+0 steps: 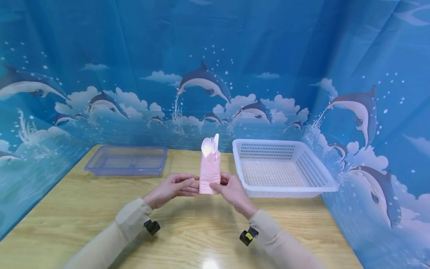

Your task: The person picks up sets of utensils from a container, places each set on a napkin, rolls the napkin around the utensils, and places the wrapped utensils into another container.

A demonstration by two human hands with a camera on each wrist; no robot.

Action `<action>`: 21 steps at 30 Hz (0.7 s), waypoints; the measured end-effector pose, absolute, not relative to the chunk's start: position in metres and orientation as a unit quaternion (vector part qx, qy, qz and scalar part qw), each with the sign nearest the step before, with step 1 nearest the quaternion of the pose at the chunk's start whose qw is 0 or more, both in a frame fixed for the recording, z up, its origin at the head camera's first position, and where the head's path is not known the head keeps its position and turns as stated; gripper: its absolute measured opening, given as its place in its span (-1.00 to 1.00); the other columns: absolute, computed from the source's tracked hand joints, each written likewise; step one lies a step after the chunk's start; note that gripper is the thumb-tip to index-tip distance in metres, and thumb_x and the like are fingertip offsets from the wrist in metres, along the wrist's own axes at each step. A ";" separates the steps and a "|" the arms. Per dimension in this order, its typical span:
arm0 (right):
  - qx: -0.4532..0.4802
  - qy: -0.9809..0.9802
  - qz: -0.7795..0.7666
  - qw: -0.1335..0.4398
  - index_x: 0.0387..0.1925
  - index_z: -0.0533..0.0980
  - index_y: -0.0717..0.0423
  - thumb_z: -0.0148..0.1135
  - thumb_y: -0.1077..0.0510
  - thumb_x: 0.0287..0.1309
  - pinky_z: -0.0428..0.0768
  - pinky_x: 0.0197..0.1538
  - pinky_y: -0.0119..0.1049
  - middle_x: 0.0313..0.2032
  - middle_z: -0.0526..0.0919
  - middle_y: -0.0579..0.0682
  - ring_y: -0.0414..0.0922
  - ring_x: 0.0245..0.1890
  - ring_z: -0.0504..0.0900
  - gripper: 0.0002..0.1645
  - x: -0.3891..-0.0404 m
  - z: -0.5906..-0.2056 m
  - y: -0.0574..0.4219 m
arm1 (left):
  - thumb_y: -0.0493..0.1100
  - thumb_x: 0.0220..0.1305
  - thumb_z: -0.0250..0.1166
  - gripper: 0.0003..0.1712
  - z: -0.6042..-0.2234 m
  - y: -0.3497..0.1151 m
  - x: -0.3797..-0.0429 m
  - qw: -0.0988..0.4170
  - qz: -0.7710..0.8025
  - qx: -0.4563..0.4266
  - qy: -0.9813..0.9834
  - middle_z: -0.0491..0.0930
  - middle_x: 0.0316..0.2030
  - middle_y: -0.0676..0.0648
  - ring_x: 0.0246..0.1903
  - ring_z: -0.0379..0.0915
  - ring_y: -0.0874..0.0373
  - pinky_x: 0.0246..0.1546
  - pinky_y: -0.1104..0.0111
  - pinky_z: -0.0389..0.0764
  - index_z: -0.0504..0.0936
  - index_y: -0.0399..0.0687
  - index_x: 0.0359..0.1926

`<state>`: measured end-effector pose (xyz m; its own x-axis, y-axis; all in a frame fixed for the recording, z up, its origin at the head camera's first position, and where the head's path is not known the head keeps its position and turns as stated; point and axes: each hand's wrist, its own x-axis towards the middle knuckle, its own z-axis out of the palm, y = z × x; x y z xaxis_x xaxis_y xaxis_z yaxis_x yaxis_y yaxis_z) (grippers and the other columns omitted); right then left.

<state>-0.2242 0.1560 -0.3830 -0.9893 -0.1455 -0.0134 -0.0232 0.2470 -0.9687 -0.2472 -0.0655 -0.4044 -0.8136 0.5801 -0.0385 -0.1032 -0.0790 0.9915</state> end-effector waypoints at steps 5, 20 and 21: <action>-0.057 0.804 -0.590 0.041 -0.13 0.49 0.31 0.23 0.29 0.02 0.56 -0.21 -0.29 -0.29 0.62 0.10 -0.09 -0.30 0.58 -0.68 -0.227 -0.372 0.171 | 0.01 0.23 0.14 -0.37 -0.406 -0.070 -0.246 0.233 0.685 0.197 0.661 0.54 -0.06 -0.20 -0.02 0.46 -0.07 0.04 0.09 0.39 0.30 -0.32 0.19; -0.041 0.826 -0.557 0.083 0.02 0.38 0.31 0.16 0.21 0.13 0.55 -0.15 -0.13 -0.17 0.58 0.14 -0.10 -0.25 0.58 -0.57 -0.248 -0.336 0.229 | 0.17 0.28 0.02 -0.44 -0.403 -0.088 -0.236 0.145 0.566 0.208 0.785 0.42 0.11 -0.03 0.10 0.32 0.09 0.12 0.13 0.31 0.32 0.07 0.22; -0.038 0.825 -0.556 0.091 0.03 0.36 0.31 0.16 0.21 0.13 0.54 -0.14 -0.11 -0.16 0.57 0.15 -0.09 -0.25 0.58 -0.56 -0.249 -0.334 0.233 | 0.18 0.27 0.02 -0.43 -0.403 -0.090 -0.235 0.139 0.559 0.207 0.791 0.42 0.11 -0.03 0.09 0.32 0.09 0.11 0.12 0.32 0.32 0.07 0.22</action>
<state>-0.2495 0.2327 -0.3342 -0.9804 -0.1645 -0.1085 0.0389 0.3783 -0.9249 -0.2345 -0.0901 -0.4034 -0.8761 0.4821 0.0115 0.1721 0.2903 0.9414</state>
